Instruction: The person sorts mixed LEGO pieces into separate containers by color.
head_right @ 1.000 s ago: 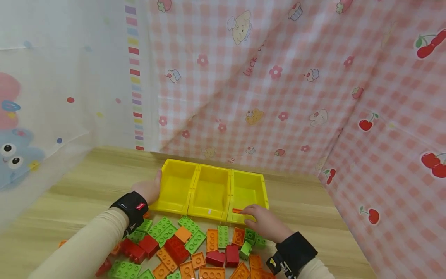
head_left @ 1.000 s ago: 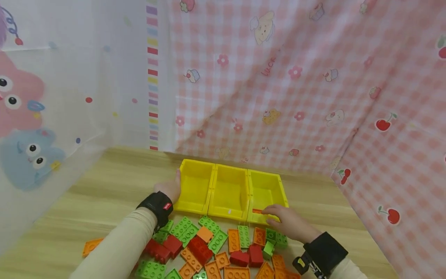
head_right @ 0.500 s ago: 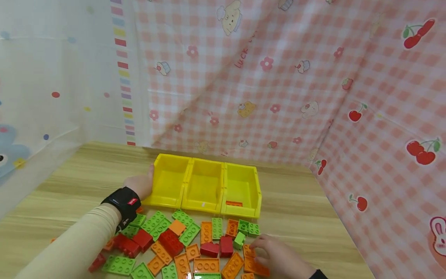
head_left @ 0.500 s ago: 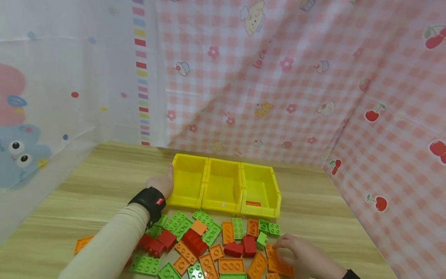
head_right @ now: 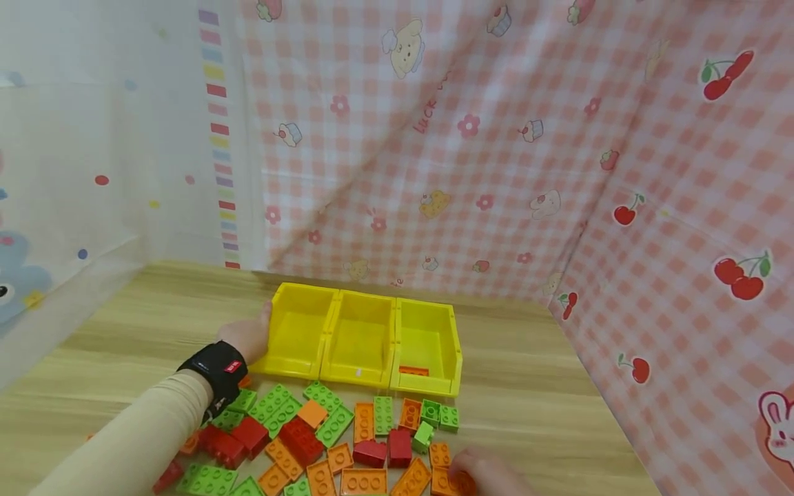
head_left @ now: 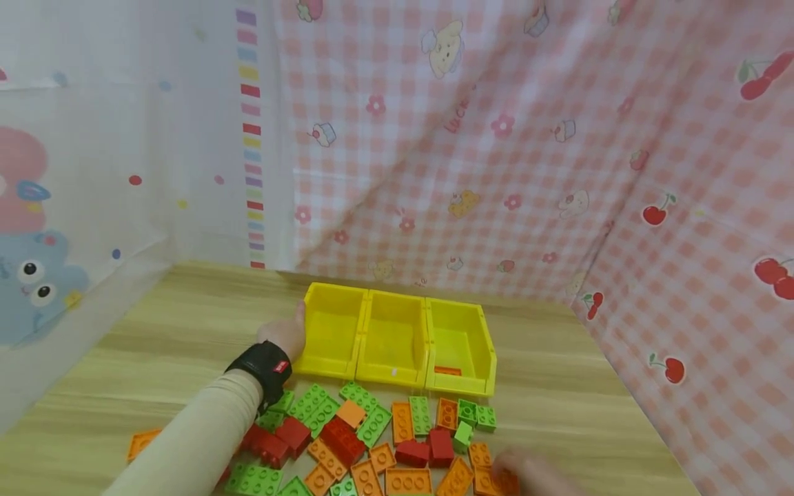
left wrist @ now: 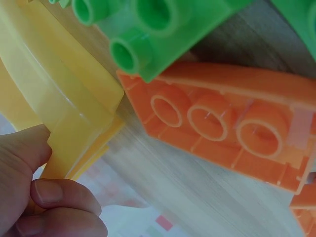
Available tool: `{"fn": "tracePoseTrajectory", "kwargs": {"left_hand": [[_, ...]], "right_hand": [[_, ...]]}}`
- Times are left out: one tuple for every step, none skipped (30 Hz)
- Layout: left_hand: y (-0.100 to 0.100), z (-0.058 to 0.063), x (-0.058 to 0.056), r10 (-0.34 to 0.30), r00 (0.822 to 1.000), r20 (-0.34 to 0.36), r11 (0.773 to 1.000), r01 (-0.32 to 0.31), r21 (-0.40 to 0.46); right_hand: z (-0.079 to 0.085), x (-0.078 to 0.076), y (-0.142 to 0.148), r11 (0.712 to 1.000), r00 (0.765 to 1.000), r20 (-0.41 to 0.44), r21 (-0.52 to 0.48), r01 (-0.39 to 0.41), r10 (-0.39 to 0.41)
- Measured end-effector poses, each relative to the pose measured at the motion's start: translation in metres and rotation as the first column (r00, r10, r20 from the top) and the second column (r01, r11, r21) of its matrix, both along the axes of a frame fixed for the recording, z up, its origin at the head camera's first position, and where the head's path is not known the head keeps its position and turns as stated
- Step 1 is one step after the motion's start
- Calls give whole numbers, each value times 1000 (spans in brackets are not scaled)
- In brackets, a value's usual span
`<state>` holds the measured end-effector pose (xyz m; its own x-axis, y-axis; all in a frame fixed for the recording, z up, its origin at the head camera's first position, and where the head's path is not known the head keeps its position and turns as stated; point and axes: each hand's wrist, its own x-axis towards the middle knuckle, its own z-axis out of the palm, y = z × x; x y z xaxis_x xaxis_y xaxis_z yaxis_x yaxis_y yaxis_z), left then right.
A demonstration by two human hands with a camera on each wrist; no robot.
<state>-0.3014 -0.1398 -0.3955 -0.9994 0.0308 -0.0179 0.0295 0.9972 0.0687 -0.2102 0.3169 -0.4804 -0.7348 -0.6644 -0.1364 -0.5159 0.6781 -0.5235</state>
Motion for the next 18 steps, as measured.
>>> {"fn": "tracePoseTrajectory", "kwargs": {"left_hand": [[0, 0, 0, 2, 1000, -1, 1000, -2, 0], [-1, -1, 0, 1, 1000, -4, 1000, -1, 1], [-1, -2, 0, 0, 1000, -3, 1000, 0, -3], [-1, -4, -1, -1, 1000, -2, 1000, 1, -1], [-1, -5, -1, -1, 1000, -2, 1000, 1, -1], [-2, -6, -2, -2, 1000, -2, 1000, 2, -1], [-2, -6, -2, -2, 1000, -1, 1000, 2, 0], [-2, -7, -2, -2, 1000, 2, 1000, 2, 0], [-2, -6, -2, 0, 1000, 5, 1000, 0, 3], [-2, -5, -2, 3, 1000, 8, 1000, -3, 7], [-2, -5, -1, 4, 1000, 9, 1000, -4, 8], [-2, -4, -1, 6, 1000, 10, 1000, -6, 12], [-1, -3, 1, 7, 1000, 9, 1000, -7, 11], [-1, -2, 2, 9, 1000, 8, 1000, -9, 11], [0, -1, 2, 10, 1000, 4, 1000, -10, 13], [0, 0, 3, 12, 1000, 0, 1000, -12, 12], [1, 1, 5, 12, 1000, -9, 1000, -12, 14], [1, 2, 6, 13, 1000, -14, 1000, -13, 13]], "right_hand": [[-7, -3, 2, 1000, 1000, 7, -4, 12, -12], [-13, -7, 4, 1000, 999, 40, 3, 28, -28], [-19, -10, 6, 999, 996, 72, 4, 49, -50], [-25, -12, 9, 999, 995, 79, 2, 52, -52], [-27, -13, 10, 998, 994, 90, 8, 59, -59], [-29, -14, 11, 998, 993, 97, 12, 64, -65], [-26, -13, 10, 998, 993, 102, 16, 66, -67], [-23, -13, 9, 997, 992, 106, 19, 71, -73], [-16, -10, 7, 998, 992, 104, 20, 66, -67], [-7, -7, 4, 998, 990, 120, 18, 66, -68], [4, -3, -1, 997, 988, 138, 18, 71, -73], [16, 1, -5, 996, 982, 167, 13, 86, -87], [27, 4, -9, 996, 981, 176, 29, 83, -87], [37, 8, -13, 995, 979, 181, 31, 91, -95], [47, 11, -17, 994, 977, 187, 39, 101, -107], [57, 13, -22, 993, 977, 181, 45, 110, -116], [64, 14, -26, 992, 980, 160, 53, 113, -120], [70, 15, -29, 992, 985, 127, 60, 108, -115]]}}
